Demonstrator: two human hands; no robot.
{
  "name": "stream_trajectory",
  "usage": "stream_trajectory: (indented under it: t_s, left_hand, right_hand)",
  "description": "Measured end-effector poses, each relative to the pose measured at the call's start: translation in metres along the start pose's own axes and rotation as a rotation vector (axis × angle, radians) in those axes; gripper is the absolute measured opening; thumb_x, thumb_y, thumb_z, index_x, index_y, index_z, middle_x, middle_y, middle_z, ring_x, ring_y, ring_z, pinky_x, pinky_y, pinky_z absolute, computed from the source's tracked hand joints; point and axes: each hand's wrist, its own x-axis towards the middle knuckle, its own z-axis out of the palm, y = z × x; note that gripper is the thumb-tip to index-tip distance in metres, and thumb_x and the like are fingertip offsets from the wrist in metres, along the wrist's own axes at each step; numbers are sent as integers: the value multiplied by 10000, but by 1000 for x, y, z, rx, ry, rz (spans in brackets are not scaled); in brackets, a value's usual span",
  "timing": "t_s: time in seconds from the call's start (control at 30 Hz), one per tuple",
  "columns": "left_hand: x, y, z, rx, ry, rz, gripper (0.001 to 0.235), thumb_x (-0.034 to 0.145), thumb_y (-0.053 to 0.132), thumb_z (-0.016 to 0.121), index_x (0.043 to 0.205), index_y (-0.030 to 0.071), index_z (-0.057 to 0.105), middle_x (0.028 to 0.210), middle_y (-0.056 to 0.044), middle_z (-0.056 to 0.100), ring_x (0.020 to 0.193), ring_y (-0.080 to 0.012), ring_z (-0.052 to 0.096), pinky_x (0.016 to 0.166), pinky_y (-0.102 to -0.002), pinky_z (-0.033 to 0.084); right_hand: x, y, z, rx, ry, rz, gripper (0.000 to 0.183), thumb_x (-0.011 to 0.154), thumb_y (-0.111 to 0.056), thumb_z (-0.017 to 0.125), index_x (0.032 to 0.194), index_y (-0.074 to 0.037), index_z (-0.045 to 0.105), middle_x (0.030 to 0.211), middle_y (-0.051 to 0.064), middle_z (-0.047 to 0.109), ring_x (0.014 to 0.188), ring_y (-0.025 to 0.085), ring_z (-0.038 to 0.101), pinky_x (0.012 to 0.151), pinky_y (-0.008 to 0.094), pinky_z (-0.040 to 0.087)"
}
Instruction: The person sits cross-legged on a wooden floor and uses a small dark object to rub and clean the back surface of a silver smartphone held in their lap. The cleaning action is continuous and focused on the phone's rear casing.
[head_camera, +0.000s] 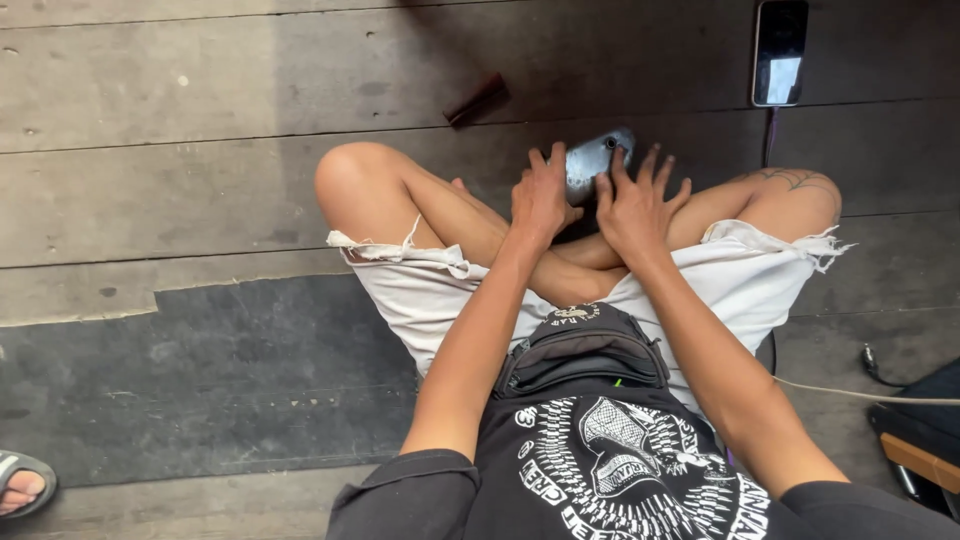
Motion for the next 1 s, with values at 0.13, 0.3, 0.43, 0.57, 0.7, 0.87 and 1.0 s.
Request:
stream_trajectory:
  t_s: [0.13,0.3,0.43,0.57,0.7,0.87,1.0]
  left_hand:
    - [5,-6,10,41,19,-1,936,721,79,866,1497,35,344,1396,-390,439,1082,-515,654,837,-581,600]
    - [1,-6,9,28,59,29,928,708,64,869,1484,42,361,1370,-386,448,1047,-509,664,814,-580,607]
    - [8,-12,17,27,43,12,914,724,65,858,1485,53,352,1366,-354,458,1052,-509,664,823,-564,606]
    - [4,-11,15,-1,-3,-6,1030,653,177,938,1483,73,337,1406,-365,430,1074,-509,656,856,-605,604]
    - [13,-16,27,25,42,-3,1011,627,58,898,1481,66,356,1377,-338,463,1026,-493,675,788,-591,614]
    - [4,-10,22,50,73,-51,1063,599,135,933,1472,36,334,1358,-304,494,1030,-487,666,813,-600,612]
    - [-3,-9,21,19,78,-94,1021,633,50,866,1495,53,319,1347,-296,501,1000,-501,690,823,-620,605]
  right_hand:
    - [-21,-24,-25,118,-88,-121,486,1115,-450,400,1524,-230,542,1611,268,396,1526,419,314,1082,732,85]
    - [-12,-25,-18,26,-68,-1,513,1102,-463,433,1535,-208,539,1577,379,359,1504,523,267,1051,772,59]
    - [-20,-33,-28,112,-137,-116,477,1121,-448,373,1531,-260,529,1644,289,321,1559,428,227,1084,744,11]
    - [-5,-12,-16,49,-91,-86,476,1125,-444,404,1536,-240,533,1605,356,335,1531,495,227,1048,789,10]
    - [-16,-17,-29,99,-160,-204,456,1113,-428,396,1539,-306,504,1651,302,290,1561,441,214,1081,767,21]
    - [-3,-3,-15,76,-120,-179,493,1121,-471,404,1556,-261,503,1628,348,291,1542,487,207,1057,780,32]
    - [-9,-6,-18,123,-121,-269,520,1092,-489,449,1551,-253,508,1635,334,308,1565,452,216,1077,761,15]
